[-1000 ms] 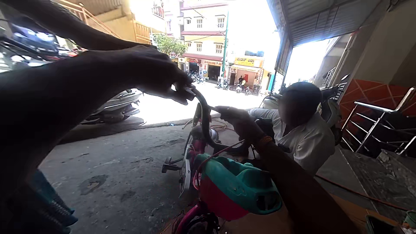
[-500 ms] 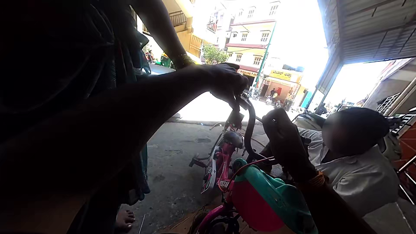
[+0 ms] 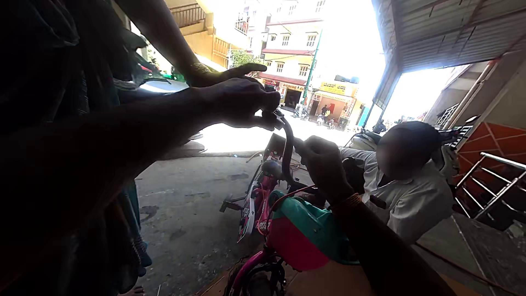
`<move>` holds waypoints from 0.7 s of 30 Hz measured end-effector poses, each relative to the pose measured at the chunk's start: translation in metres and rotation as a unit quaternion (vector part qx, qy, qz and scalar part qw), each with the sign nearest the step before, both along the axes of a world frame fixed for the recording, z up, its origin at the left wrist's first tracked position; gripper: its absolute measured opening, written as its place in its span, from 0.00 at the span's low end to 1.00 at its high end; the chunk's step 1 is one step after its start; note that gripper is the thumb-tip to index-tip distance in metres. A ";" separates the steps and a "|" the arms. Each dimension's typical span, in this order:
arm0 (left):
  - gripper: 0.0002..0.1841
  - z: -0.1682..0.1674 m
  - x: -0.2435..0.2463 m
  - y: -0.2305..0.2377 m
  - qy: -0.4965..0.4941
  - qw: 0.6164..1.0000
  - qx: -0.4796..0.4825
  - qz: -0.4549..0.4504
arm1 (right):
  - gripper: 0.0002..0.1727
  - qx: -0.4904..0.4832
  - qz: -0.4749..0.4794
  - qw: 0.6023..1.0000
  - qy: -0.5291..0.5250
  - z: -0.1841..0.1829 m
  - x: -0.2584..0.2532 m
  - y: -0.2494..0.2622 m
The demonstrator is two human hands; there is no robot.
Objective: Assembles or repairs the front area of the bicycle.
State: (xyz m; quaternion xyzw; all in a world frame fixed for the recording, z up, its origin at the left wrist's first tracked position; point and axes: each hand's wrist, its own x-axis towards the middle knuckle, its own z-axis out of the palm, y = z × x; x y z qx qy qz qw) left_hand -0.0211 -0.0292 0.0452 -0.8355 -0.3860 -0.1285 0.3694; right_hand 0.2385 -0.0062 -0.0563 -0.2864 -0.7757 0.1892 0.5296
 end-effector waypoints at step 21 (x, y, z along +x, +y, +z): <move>0.28 0.002 0.015 -0.011 -0.020 0.993 -0.075 0.090 | 0.14 -0.105 -0.019 0.994 -0.022 0.014 -0.037 -0.001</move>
